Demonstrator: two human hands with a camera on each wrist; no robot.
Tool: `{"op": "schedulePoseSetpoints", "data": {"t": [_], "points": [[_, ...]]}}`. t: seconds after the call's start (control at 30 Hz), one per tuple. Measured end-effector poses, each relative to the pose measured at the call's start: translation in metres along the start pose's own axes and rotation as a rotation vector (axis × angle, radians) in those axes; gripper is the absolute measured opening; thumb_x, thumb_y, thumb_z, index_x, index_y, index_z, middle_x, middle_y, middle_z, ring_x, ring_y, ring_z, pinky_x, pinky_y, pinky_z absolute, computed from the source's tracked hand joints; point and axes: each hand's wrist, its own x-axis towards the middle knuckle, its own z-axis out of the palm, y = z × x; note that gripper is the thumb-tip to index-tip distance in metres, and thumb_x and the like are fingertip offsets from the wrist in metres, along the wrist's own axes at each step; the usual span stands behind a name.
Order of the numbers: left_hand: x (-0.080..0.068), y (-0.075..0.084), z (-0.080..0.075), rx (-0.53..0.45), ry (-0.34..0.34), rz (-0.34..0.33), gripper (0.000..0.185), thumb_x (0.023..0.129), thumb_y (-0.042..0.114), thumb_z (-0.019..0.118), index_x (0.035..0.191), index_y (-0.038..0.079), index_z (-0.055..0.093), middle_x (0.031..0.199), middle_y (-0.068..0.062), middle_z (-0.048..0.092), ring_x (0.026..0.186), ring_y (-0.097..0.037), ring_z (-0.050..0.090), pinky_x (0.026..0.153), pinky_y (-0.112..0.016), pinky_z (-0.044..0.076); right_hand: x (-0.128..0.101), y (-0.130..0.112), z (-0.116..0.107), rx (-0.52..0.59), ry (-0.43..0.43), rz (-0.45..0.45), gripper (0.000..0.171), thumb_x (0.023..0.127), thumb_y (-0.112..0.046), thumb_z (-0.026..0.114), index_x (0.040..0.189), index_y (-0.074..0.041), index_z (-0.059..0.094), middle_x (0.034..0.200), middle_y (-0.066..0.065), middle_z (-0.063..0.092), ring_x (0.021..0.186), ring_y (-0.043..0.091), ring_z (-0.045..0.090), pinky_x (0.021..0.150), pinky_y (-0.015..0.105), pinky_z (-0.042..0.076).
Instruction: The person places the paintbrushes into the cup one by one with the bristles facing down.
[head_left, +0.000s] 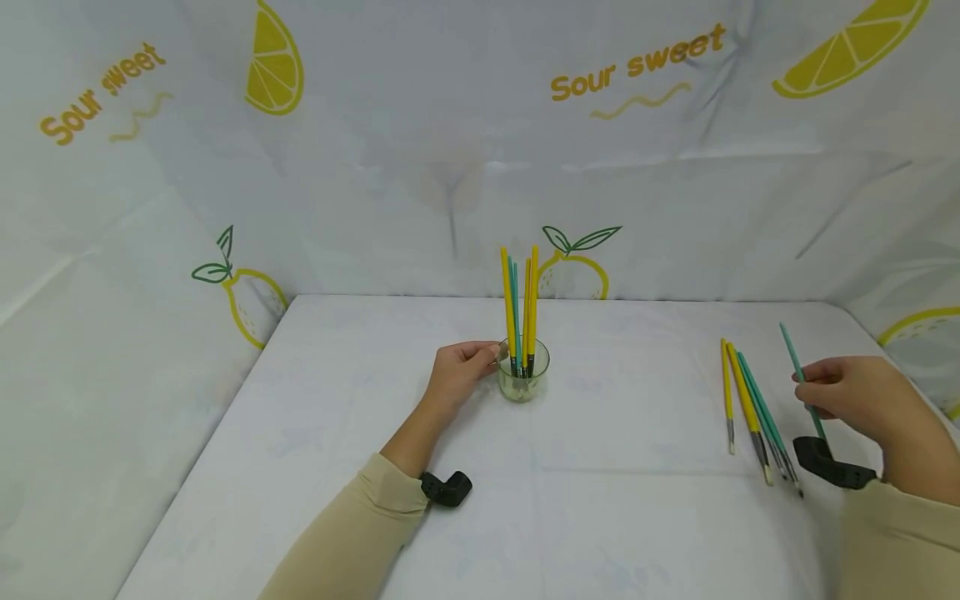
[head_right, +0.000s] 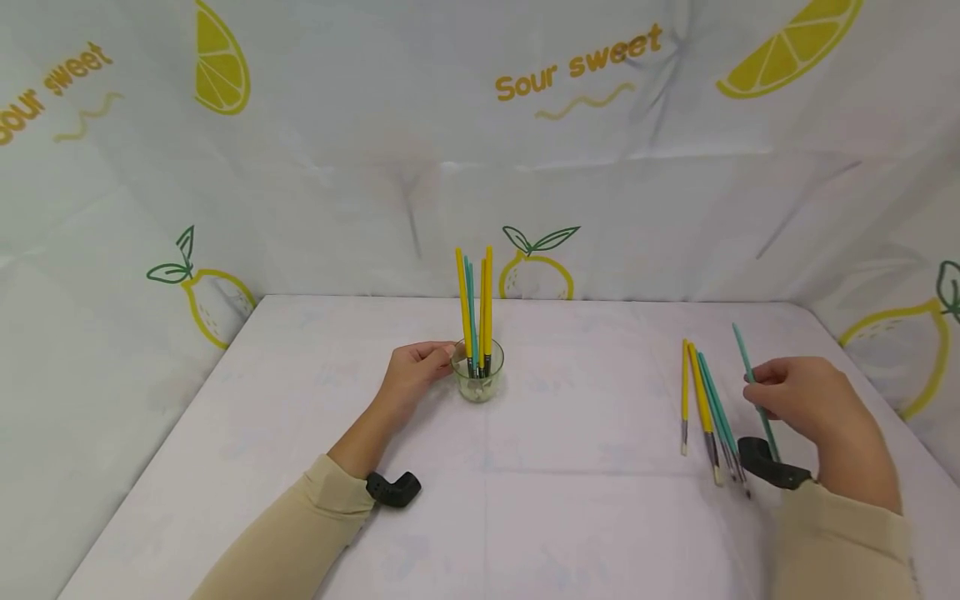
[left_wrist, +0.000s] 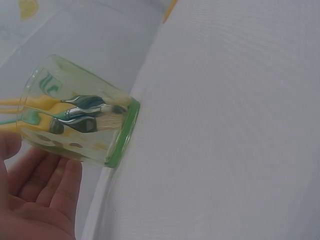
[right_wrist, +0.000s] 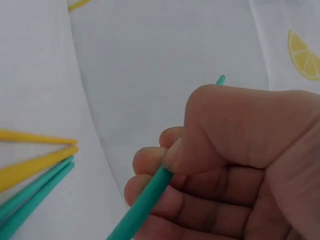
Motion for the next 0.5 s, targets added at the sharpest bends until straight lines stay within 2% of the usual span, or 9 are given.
{"op": "schedulePoseSetpoints", "data": {"t": [0.13,0.2,0.27,0.4,0.43,0.5], "points": [[-0.001,0.001,-0.001,0.001,0.0,0.009,0.028,0.096,0.021,0.064,0.112,0.0,0.072,0.114,-0.011,0.073,0.108,-0.018,0.069,0.091,-0.028,0.058,-0.009,-0.034,-0.006,-0.001,0.08,-0.081,0.048,0.093,-0.026,0.06,0.121,0.013,0.057,0.101,0.026,0.069,0.08,0.033,0.066,0.064,0.051,0.051],[0.0,0.002,-0.002,0.003,-0.004,0.015,0.028,0.096,0.02,0.063,0.112,-0.001,0.071,0.115,-0.011,0.072,0.108,-0.019,0.068,0.091,-0.028,0.058,-0.013,-0.052,-0.006,0.024,0.129,-0.099,0.046,0.095,-0.03,0.061,0.121,0.008,0.06,0.106,0.027,0.069,0.084,0.033,0.065,0.064,0.047,0.051],[0.0,0.002,-0.002,0.007,-0.008,0.022,0.027,0.096,0.02,0.063,0.112,-0.001,0.071,0.115,-0.012,0.072,0.109,-0.019,0.068,0.091,-0.028,0.058,-0.017,-0.07,-0.006,0.075,0.164,-0.112,0.046,0.095,-0.035,0.063,0.12,0.003,0.063,0.106,0.024,0.07,0.081,0.02,0.065,0.063,0.04,0.051],[0.0,0.001,-0.001,0.009,-0.014,0.027,0.028,0.096,0.019,0.063,0.113,-0.001,0.071,0.116,-0.012,0.072,0.109,-0.018,0.068,0.092,-0.029,0.058,-0.02,-0.105,0.004,0.184,0.203,-0.168,0.047,0.091,-0.045,0.067,0.114,-0.005,0.068,0.099,0.013,0.074,0.071,-0.009,0.056,0.063,0.023,0.047],[0.0,0.0,-0.001,0.005,-0.016,0.028,0.028,0.096,0.019,0.063,0.113,-0.002,0.07,0.116,-0.012,0.072,0.109,-0.019,0.068,0.092,-0.029,0.058,-0.021,-0.114,0.007,0.216,0.203,-0.186,0.047,0.09,-0.047,0.067,0.112,-0.007,0.068,0.097,0.008,0.075,0.07,-0.012,0.056,0.063,0.02,0.047],[0.0,0.0,0.0,-0.004,-0.016,0.026,0.028,0.096,0.019,0.063,0.112,-0.002,0.07,0.115,-0.013,0.072,0.109,-0.02,0.068,0.092,-0.029,0.058,-0.021,-0.133,0.016,0.29,0.215,-0.217,0.044,0.088,-0.048,0.069,0.109,-0.009,0.07,0.092,-0.003,0.074,0.071,-0.009,0.061,0.064,0.014,0.047]]}}
